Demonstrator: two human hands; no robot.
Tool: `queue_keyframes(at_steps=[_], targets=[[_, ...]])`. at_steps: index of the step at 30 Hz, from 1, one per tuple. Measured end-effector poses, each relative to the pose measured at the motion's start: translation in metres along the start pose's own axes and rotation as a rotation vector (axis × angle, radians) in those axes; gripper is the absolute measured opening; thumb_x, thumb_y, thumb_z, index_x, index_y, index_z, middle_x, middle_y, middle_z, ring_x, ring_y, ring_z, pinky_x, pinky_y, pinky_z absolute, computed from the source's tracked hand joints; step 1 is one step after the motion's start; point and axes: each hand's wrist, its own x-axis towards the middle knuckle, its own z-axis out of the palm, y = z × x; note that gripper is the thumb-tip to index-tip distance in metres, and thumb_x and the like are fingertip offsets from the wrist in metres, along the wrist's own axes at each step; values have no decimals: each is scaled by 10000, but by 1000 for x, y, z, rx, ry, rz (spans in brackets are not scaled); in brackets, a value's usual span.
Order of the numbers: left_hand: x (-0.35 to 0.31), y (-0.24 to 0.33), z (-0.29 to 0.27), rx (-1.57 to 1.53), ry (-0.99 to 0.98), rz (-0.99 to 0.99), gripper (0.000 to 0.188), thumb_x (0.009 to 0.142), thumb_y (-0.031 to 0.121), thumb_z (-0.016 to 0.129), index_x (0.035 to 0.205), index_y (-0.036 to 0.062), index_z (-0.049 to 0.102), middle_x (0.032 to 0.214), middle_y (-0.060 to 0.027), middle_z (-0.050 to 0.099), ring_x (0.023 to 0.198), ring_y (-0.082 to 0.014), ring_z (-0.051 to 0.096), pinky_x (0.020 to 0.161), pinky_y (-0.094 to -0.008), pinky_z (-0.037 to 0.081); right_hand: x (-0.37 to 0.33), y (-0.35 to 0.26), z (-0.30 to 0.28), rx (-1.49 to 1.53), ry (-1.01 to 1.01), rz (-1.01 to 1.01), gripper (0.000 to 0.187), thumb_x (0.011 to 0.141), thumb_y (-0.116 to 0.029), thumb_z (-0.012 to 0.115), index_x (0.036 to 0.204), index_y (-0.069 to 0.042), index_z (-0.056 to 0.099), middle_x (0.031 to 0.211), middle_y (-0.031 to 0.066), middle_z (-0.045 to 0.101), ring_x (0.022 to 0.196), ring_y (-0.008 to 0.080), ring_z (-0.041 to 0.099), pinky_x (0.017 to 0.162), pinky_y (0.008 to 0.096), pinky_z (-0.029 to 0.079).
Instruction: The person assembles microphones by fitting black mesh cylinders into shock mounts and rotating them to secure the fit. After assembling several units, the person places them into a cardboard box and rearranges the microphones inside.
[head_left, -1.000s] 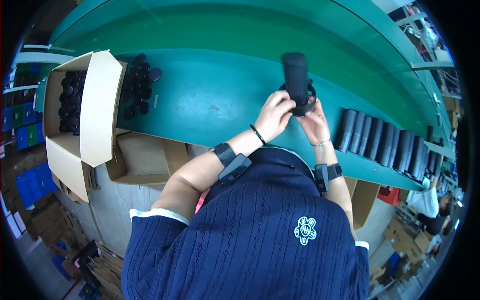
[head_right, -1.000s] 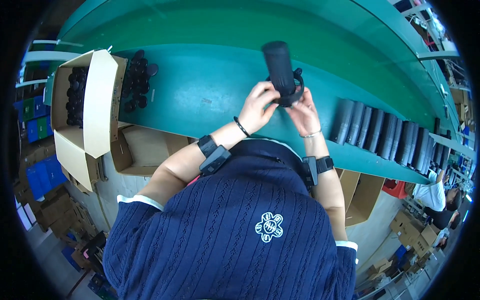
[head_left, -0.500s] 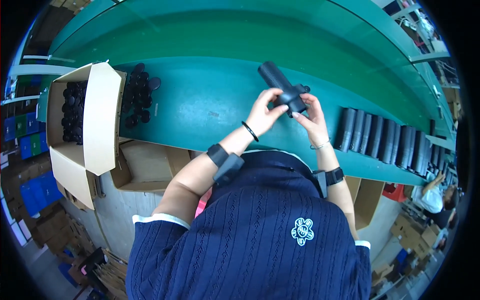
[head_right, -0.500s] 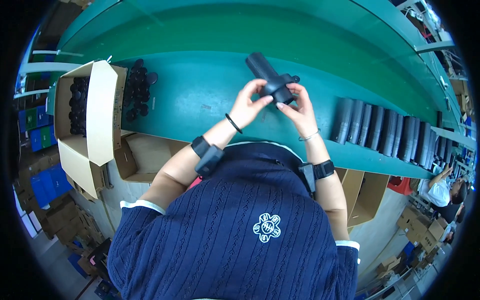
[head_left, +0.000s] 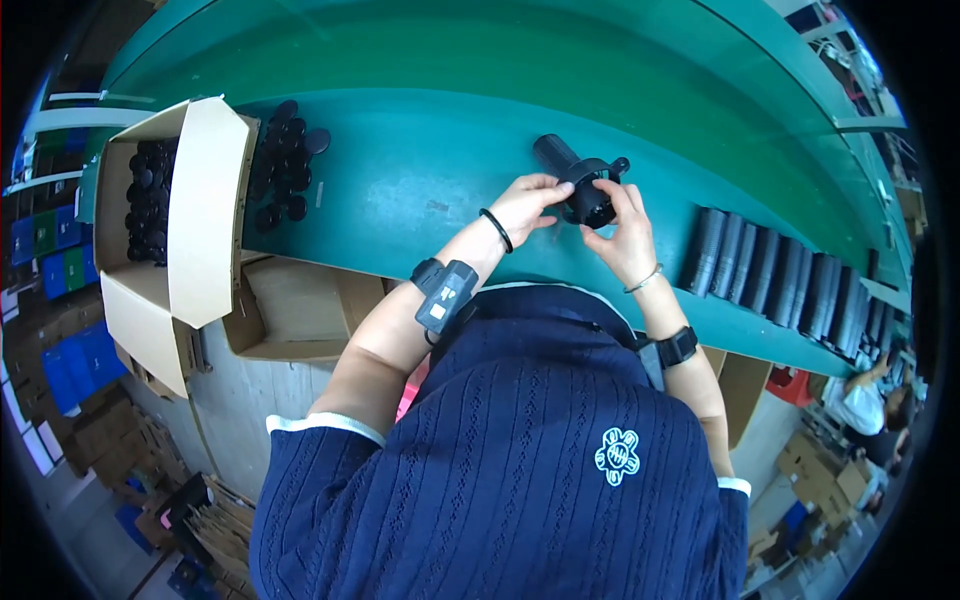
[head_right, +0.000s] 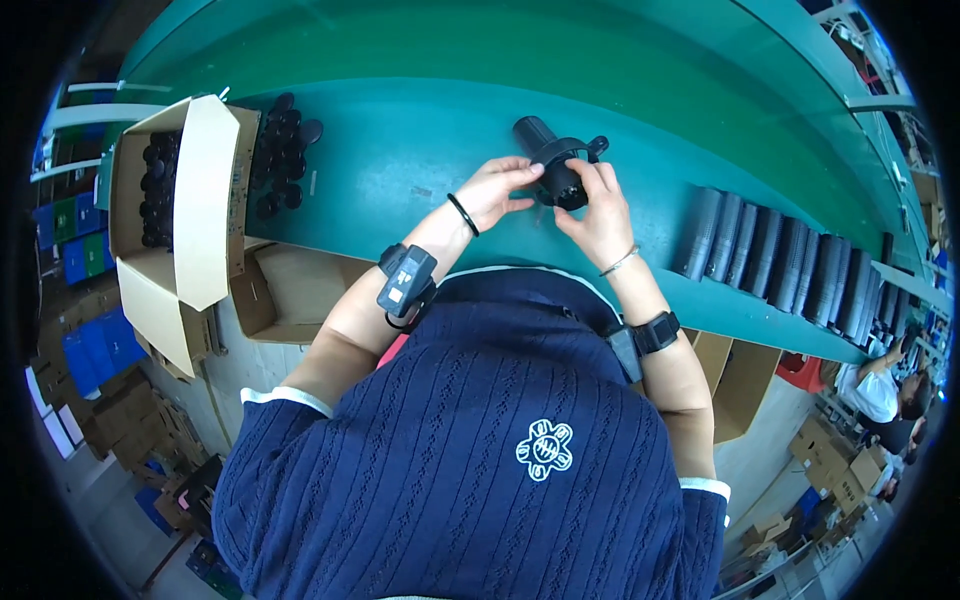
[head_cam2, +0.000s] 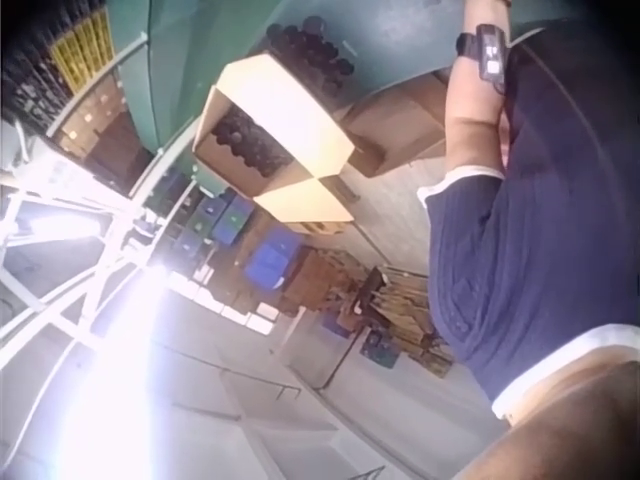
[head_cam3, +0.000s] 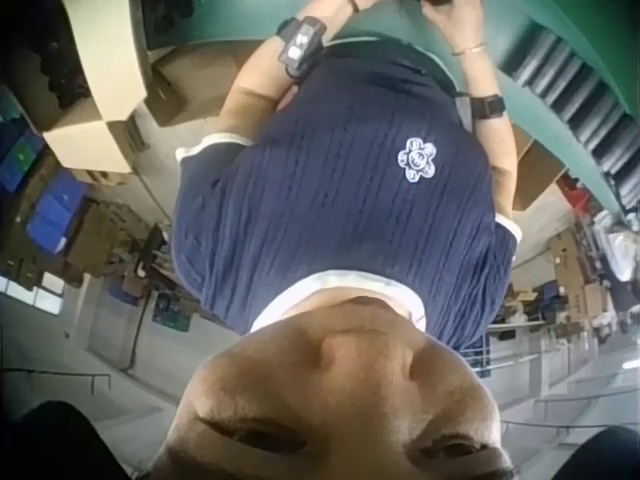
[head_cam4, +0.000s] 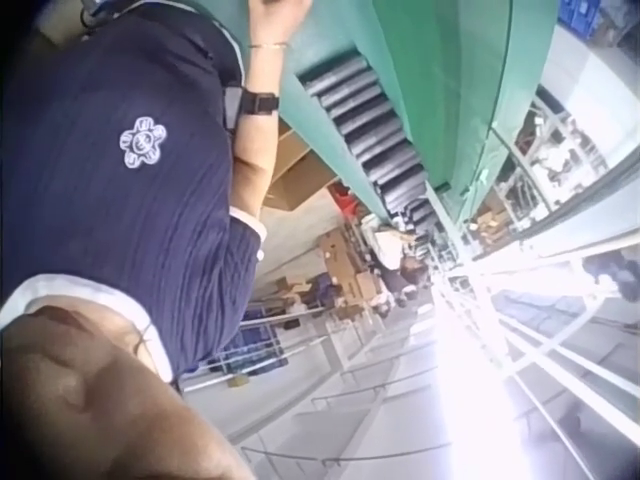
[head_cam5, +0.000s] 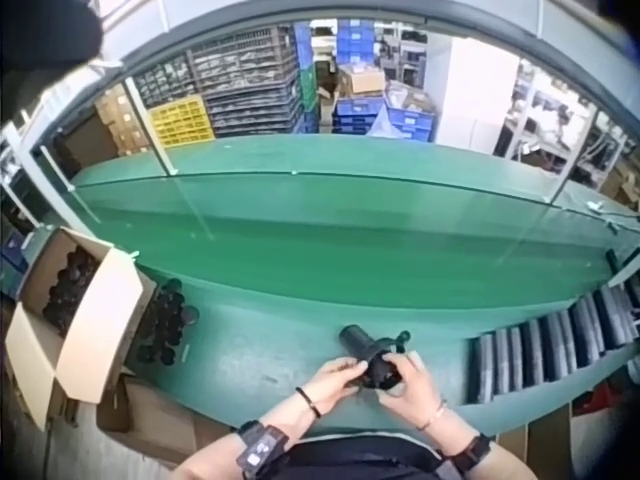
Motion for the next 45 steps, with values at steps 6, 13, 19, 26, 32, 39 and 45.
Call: queue_keyframes(at_steps=[6, 13, 19, 26, 32, 39, 45], targets=[[-9, -4, 12, 749, 147, 648, 457, 730, 20, 678, 1096, 45, 405, 903, -81, 522, 762, -165, 557, 628, -297, 482, 4, -2, -1, -179, -24, -51, 558, 593, -84, 726, 1127, -50, 569, 965, 121, 502, 822, 274, 584, 686, 342, 512], [-7, -10, 12, 830, 306, 966, 419, 743, -7, 626, 1100, 52, 415, 908, -113, 525, 786, -243, 579, 629, -340, 496, 13, -12, -2, -160, -60, -7, 537, 567, -153, 750, 1071, -89, 579, 977, 117, 496, 823, 325, 590, 699, 399, 516], [-13, -2, 17, 1072, 300, 1041, 348, 775, 22, 594, 1079, 47, 425, 942, -160, 527, 800, -330, 593, 656, -401, 503, 17, -15, -4, -138, -78, 19, 487, 565, -159, 740, 1008, -91, 550, 977, 109, 498, 833, 331, 593, 701, 398, 519], [6, -4, 11, 747, 256, 924, 253, 853, 129, 604, 1033, 43, 450, 899, -99, 552, 785, -235, 587, 671, -350, 497, 24, -8, -9, -104, 16, 11, 510, 587, -175, 725, 1061, -67, 572, 992, 124, 515, 876, 310, 588, 756, 373, 506], [7, -4, 2, 185, -62, 268, 180, 916, 235, 581, 1000, 84, 530, 936, -9, 575, 904, -114, 563, 782, -313, 493, 22, 25, -9, 197, 55, 180, 430, 699, -108, 714, 1100, -21, 586, 1042, 108, 484, 909, 214, 572, 706, 308, 535], [7, -1, 2, 98, -62, 289, 200, 881, 226, 635, 988, 90, 536, 923, -11, 589, 881, -118, 580, 750, -314, 503, 24, 15, -2, 456, 81, 388, 444, 742, -171, 734, 1105, 26, 572, 1075, 131, 442, 889, 227, 600, 569, 280, 592], [5, 0, -1, 27, -82, 293, 208, 892, 229, 617, 994, 71, 527, 926, -24, 593, 866, -121, 589, 731, -326, 522, 36, 11, -7, 266, -28, 369, 472, 756, -231, 711, 1113, 47, 577, 1044, 153, 467, 760, 233, 636, 495, 275, 560]])
